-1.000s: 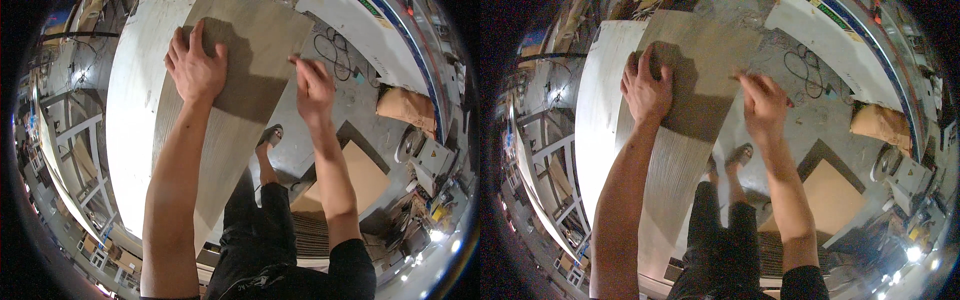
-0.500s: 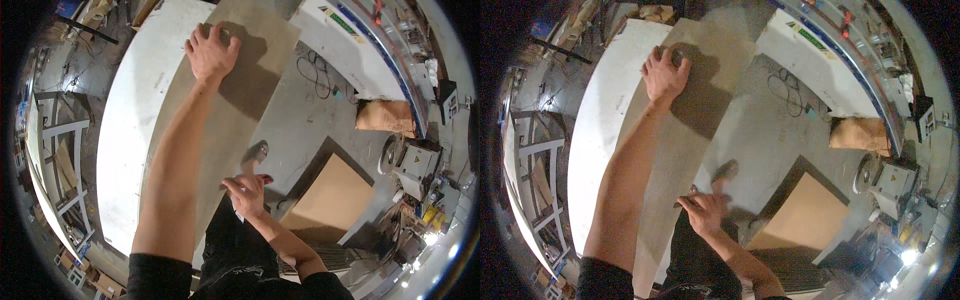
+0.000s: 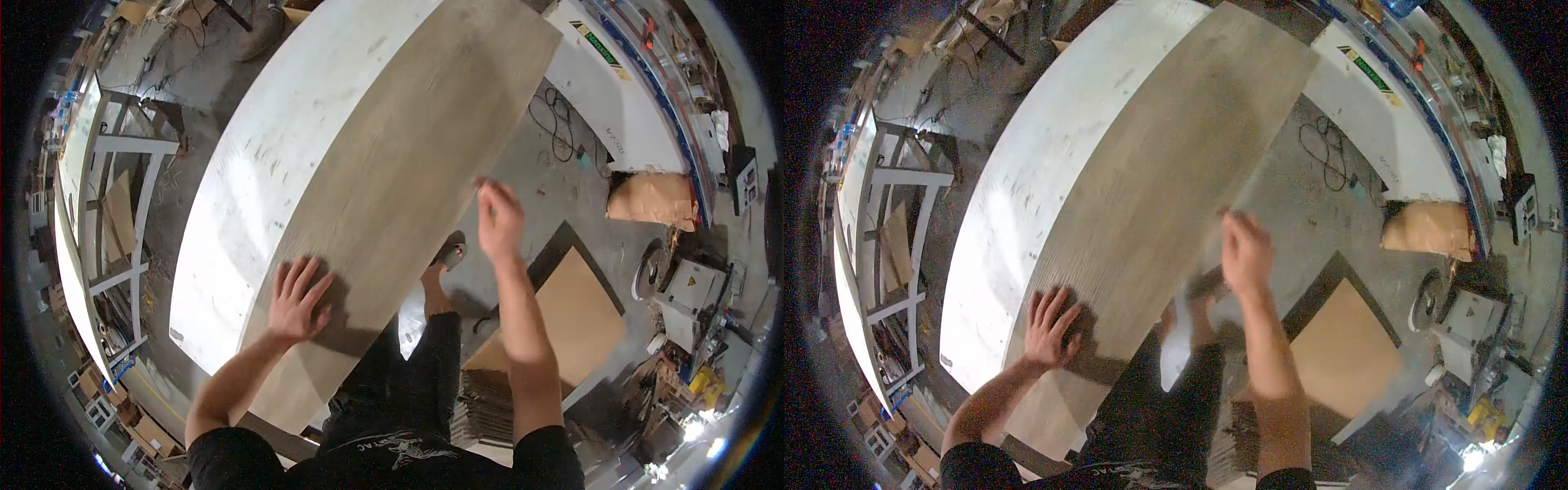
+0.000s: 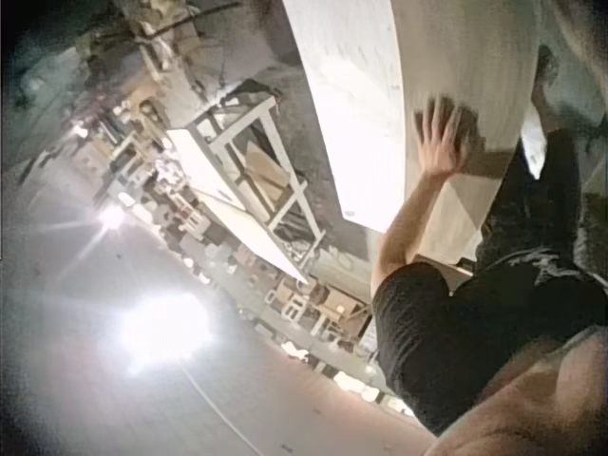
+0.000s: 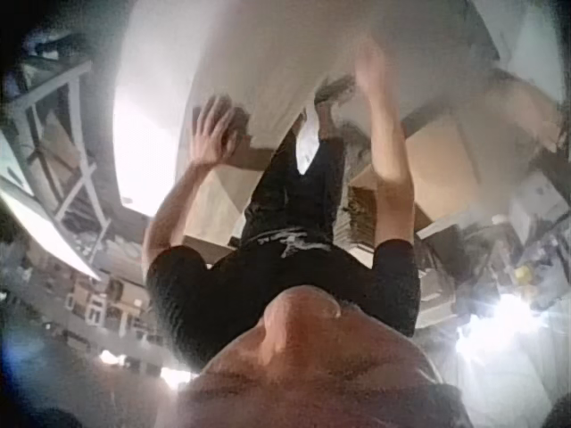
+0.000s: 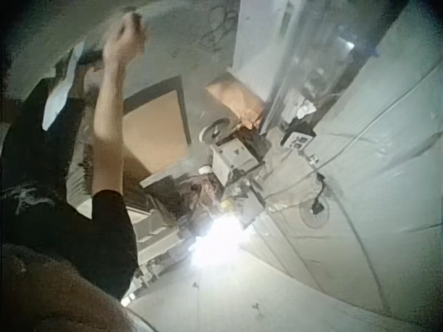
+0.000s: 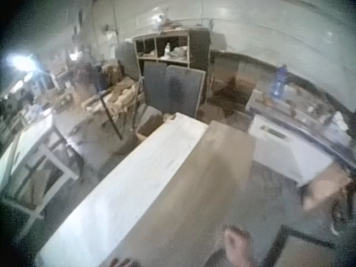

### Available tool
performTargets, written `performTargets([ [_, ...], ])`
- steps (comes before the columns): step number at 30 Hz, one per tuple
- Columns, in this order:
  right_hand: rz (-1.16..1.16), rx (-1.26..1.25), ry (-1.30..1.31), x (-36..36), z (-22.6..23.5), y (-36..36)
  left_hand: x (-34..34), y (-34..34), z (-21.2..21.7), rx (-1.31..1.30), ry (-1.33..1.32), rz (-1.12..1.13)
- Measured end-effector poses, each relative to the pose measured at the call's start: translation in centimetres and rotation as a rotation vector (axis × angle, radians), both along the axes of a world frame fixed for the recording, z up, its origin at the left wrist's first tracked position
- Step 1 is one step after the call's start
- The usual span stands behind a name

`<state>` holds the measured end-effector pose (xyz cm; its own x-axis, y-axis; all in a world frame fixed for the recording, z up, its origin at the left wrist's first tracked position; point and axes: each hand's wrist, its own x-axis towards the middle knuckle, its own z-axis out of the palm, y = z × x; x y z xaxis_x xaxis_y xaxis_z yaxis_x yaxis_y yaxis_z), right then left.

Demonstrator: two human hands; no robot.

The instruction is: Using a utility knife to trim the edges of a laminated furniture panel.

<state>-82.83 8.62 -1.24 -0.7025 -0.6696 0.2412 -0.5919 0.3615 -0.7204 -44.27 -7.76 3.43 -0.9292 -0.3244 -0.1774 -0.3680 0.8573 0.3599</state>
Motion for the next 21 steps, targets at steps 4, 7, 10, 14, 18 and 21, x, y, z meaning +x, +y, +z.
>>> performTargets([
  [4,-0.047,-0.052,0.083,-0.5,-0.4,-1.1,9.8,1.8,-0.7,-0.051,0.109,-0.116],
  [7,-0.167,-0.004,0.044,3.1,-0.3,-0.7,11.6,2.1,-1.8,-0.008,0.013,-0.067],
  [10,-0.117,0.088,0.049,9.2,0.3,1.4,11.2,2.2,-1.8,0.011,0.044,-0.039],
  [14,0.023,0.085,0.159,20.2,0.3,5.5,10.6,2.6,-0.9,-0.029,0.070,-0.024],
  [18,0.095,0.082,0.007,34.4,-0.4,10.7,10.6,3.6,-0.9,-0.103,0.223,-0.031],
  [21,0.020,0.032,0.062,45.2,0.0,13.7,10.7,4.2,-1.2,-0.157,0.165,-0.027],
])
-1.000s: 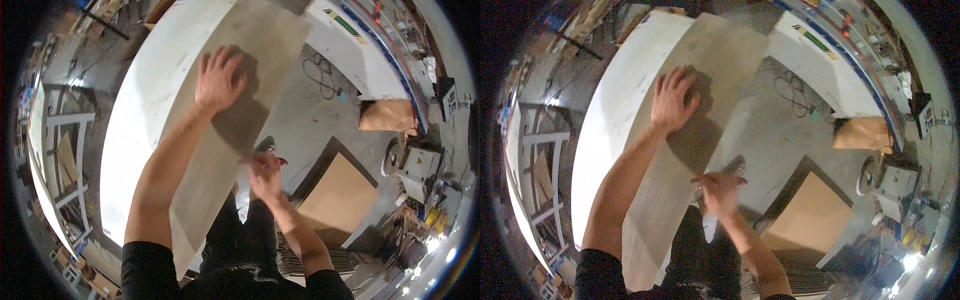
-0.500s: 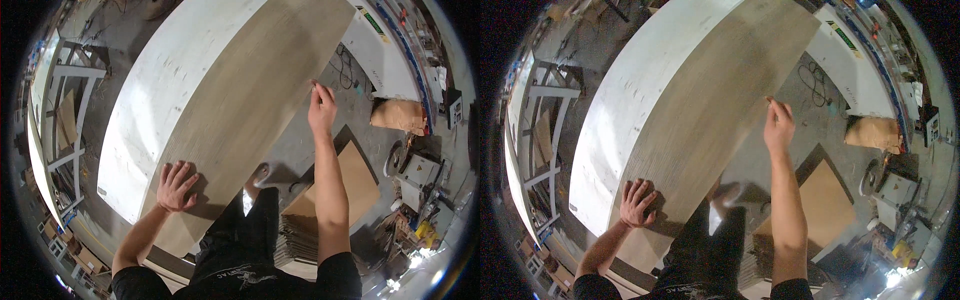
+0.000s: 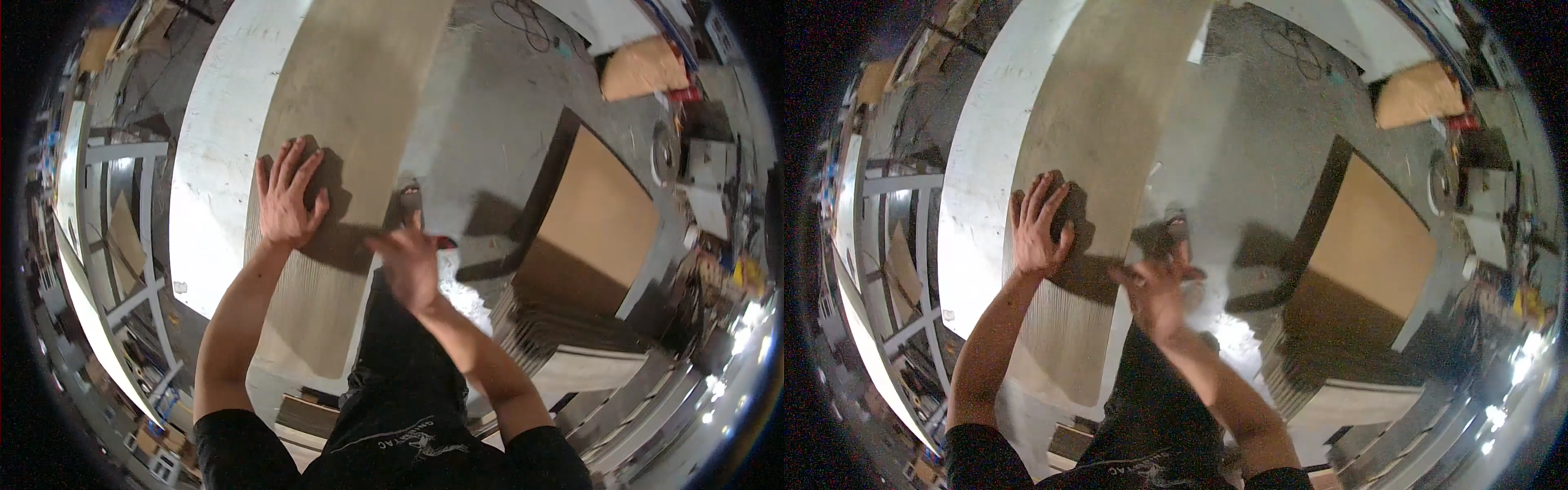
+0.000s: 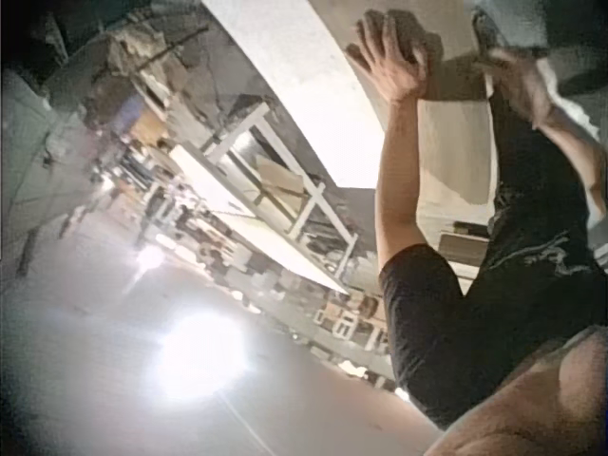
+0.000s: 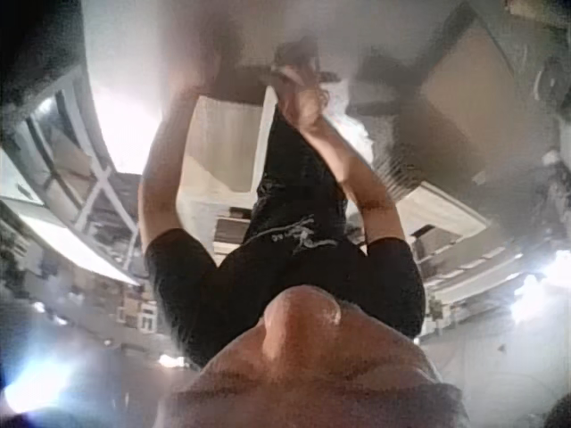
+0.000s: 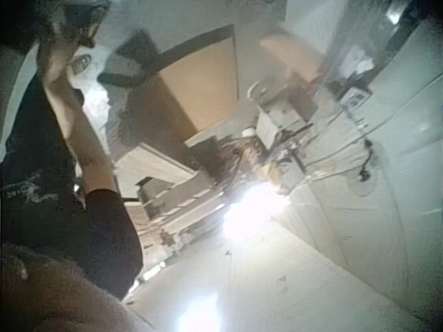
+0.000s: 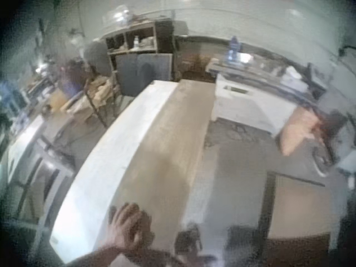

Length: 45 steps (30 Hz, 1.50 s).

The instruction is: Using a utility knife to trim the edges of a laminated furniture panel.

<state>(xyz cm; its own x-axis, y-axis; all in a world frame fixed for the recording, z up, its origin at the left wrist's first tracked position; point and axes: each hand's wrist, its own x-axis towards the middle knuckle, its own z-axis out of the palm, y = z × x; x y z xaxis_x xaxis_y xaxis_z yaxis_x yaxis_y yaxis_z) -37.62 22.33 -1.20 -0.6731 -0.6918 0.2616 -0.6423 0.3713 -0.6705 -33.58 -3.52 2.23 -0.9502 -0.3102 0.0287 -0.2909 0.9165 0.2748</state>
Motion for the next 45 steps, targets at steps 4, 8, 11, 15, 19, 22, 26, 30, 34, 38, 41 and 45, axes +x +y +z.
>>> performTargets([
  [4,-0.047,-0.051,-0.050,11.7,1.9,2.6,0.3,0.3,0.1,-0.056,-0.007,-0.008],
  [8,-0.011,0.118,-0.076,17.0,2.5,4.4,0.5,0.5,0.1,-0.051,0.021,-0.031],
  [11,0.015,0.170,-0.156,15.9,2.2,4.3,0.7,0.2,-0.5,-0.083,-0.035,0.006],
  [15,-0.110,0.115,-0.125,10.9,0.8,2.0,1.3,-0.8,-1.9,-0.060,0.108,-0.057],
  [19,-0.133,0.150,0.086,10.8,-0.7,2.0,1.5,-1.1,-3.5,-0.093,0.234,-0.081],
  [22,-0.118,0.132,0.062,17.6,0.1,3.8,1.9,-0.6,-4.0,-0.077,0.272,-0.095],
  [26,-0.179,0.124,-0.048,29.0,3.5,6.2,2.1,-0.3,-3.9,-0.154,0.173,-0.078],
  [30,-0.248,0.114,-0.051,34.0,4.2,7.3,3.2,-0.1,-4.0,-0.135,0.145,-0.083],
  [34,-0.298,0.129,0.030,33.4,2.9,7.3,8.5,1.9,-3.2,-0.159,0.109,-0.296],
  [38,-0.303,0.249,-0.023,31.5,1.8,6.6,16.9,4.2,-1.2,-0.139,0.077,-0.638],
  [41,-0.409,0.267,-0.054,32.5,1.7,6.4,17.6,4.5,-1.1,-0.102,0.045,-0.629],
  [45,-0.509,0.222,-0.079,38.8,2.1,6.4,17.6,4.2,-1.5,-0.110,0.057,-0.649],
])
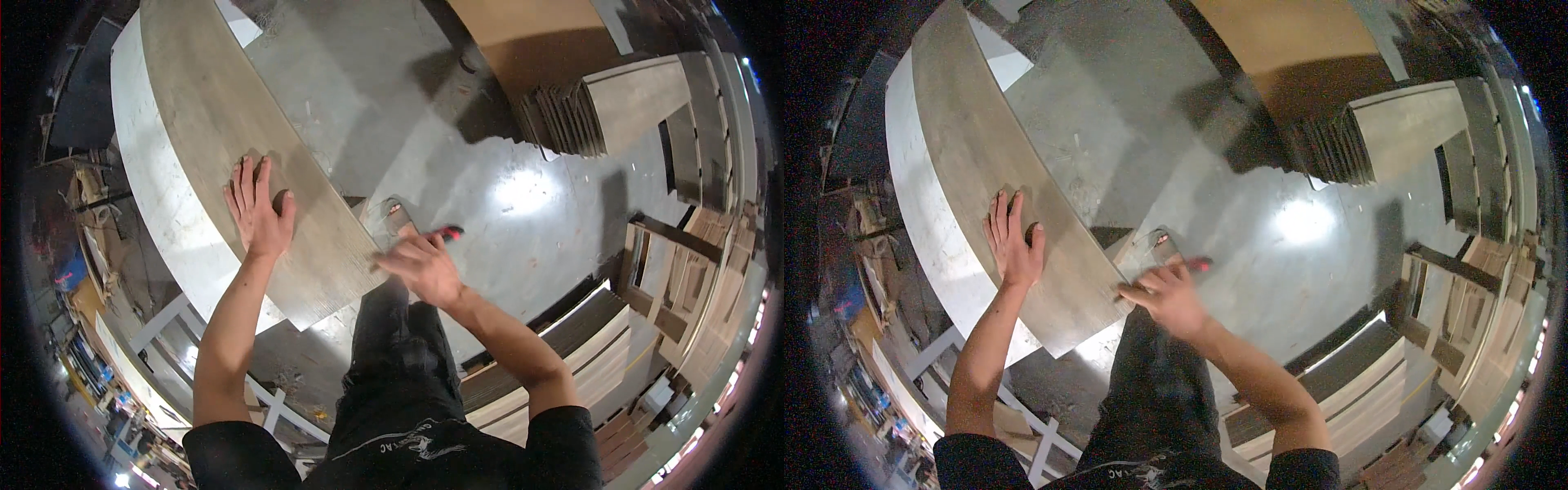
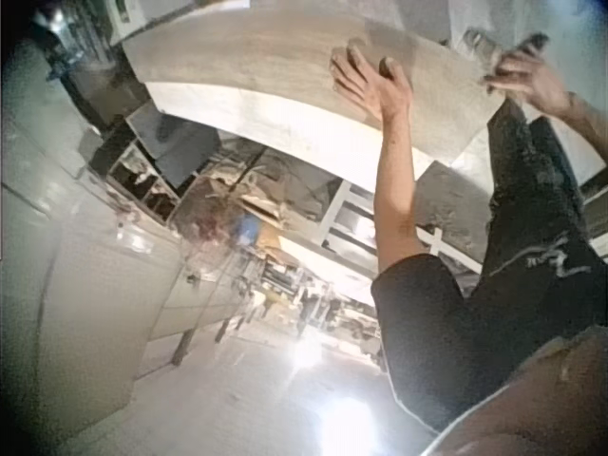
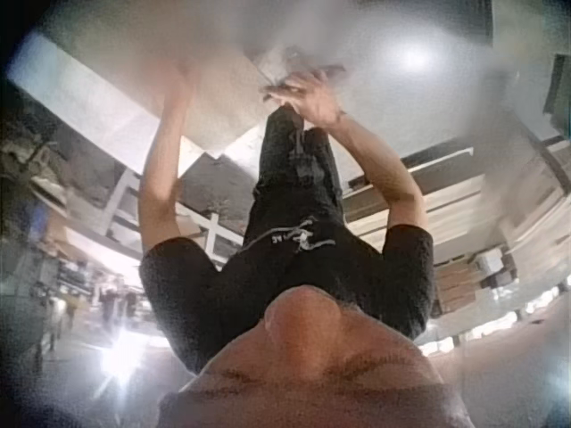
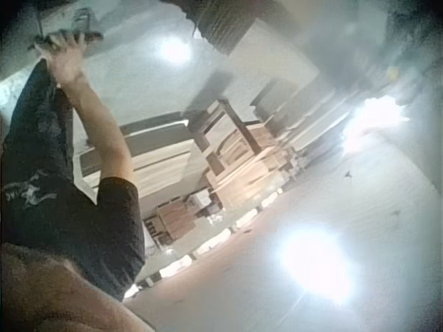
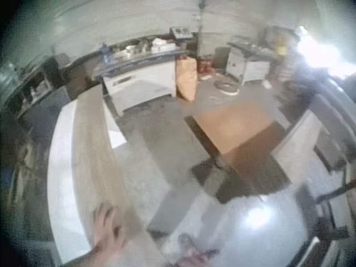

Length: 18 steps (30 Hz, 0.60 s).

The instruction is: Using a utility knife to trim the edges of a laminated furniture panel.

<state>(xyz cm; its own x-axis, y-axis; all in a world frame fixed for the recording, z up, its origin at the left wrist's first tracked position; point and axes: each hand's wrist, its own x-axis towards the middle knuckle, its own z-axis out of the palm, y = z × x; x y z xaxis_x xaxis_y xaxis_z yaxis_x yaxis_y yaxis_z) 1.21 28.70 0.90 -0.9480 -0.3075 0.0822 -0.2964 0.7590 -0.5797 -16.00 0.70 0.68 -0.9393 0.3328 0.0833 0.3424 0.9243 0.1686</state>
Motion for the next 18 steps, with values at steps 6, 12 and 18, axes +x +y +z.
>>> performTargets([
  [6,-0.223,-0.155,-0.027,8.2,0.6,-0.9,0.4,0.1,-0.6,0.011,0.039,0.004],
  [12,-0.450,-0.236,-0.065,5.5,-0.8,-3.0,0.3,-0.2,-1.2,-0.003,0.082,0.014],
  [18,-0.656,-0.244,0.086,6.1,-3.2,-7.4,0.3,-0.5,-1.9,0.034,0.090,0.028],
])
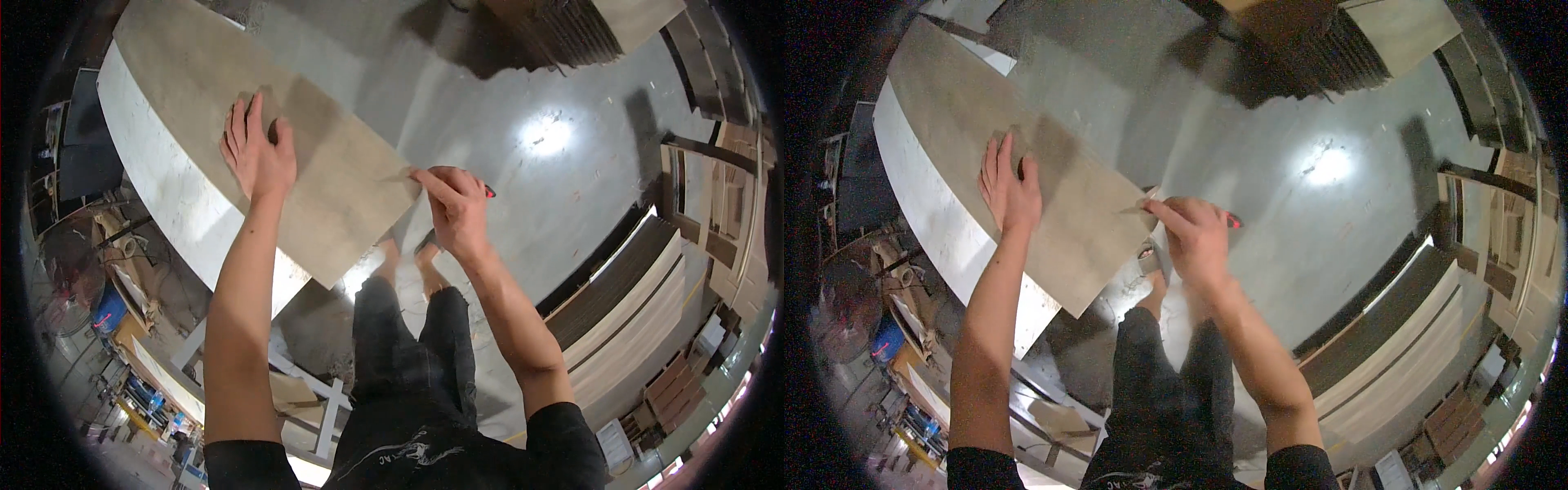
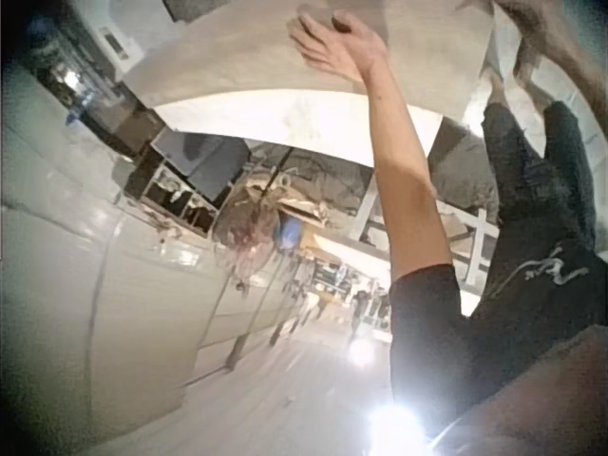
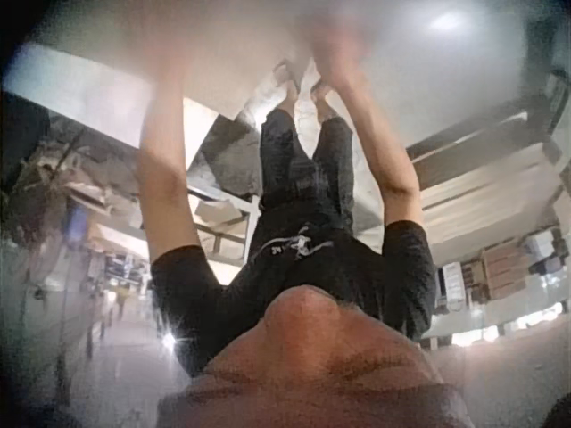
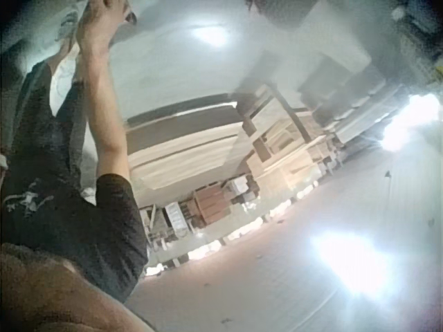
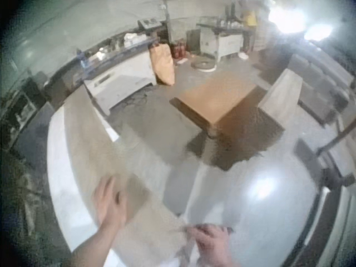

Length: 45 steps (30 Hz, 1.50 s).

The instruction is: Using a utility knife to trim the edges of a laminated furniture panel.

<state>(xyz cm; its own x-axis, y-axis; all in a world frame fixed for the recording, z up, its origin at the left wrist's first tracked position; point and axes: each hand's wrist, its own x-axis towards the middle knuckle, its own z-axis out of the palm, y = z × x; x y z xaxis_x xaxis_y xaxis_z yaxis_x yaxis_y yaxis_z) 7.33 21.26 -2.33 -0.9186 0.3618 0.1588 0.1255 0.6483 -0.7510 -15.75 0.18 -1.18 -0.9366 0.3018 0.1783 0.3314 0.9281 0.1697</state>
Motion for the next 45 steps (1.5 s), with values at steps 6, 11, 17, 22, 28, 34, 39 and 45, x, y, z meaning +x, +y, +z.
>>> performTargets([
  [6,-0.128,0.043,-0.018,4.8,-0.7,-11.8,-0.2,-0.2,-0.7,0.024,0.022,0.007],
  [11,0.117,-0.015,-0.027,8.0,1.7,-22.4,-0.2,-0.3,-0.8,-0.037,0.024,0.046],
  [17,-0.262,-0.562,0.022,8.2,0.1,-19.1,-0.1,-0.7,-1.0,0.030,0.069,-0.047],
  [22,-0.612,-0.074,0.062,1.6,-0.4,-9.5,-0.2,-0.8,-1.1,0.007,0.069,-0.031],
  [28,-0.403,0.341,0.049,3.4,-1.0,-12.9,-0.2,-0.8,-1.3,0.046,0.072,-0.050],
  [34,0.038,0.120,-0.123,8.8,0.9,-26.6,-0.3,-0.8,-1.5,0.027,0.060,-0.045],
  [39,-0.214,-0.074,0.029,9.7,1.5,-24.5,-0.2,-1.2,-1.5,0.057,0.048,-0.090],
  [45,-0.572,-0.090,0.207,4.6,0.9,-12.7,-0.4,-0.9,-1.6,0.086,0.049,-0.103],
])
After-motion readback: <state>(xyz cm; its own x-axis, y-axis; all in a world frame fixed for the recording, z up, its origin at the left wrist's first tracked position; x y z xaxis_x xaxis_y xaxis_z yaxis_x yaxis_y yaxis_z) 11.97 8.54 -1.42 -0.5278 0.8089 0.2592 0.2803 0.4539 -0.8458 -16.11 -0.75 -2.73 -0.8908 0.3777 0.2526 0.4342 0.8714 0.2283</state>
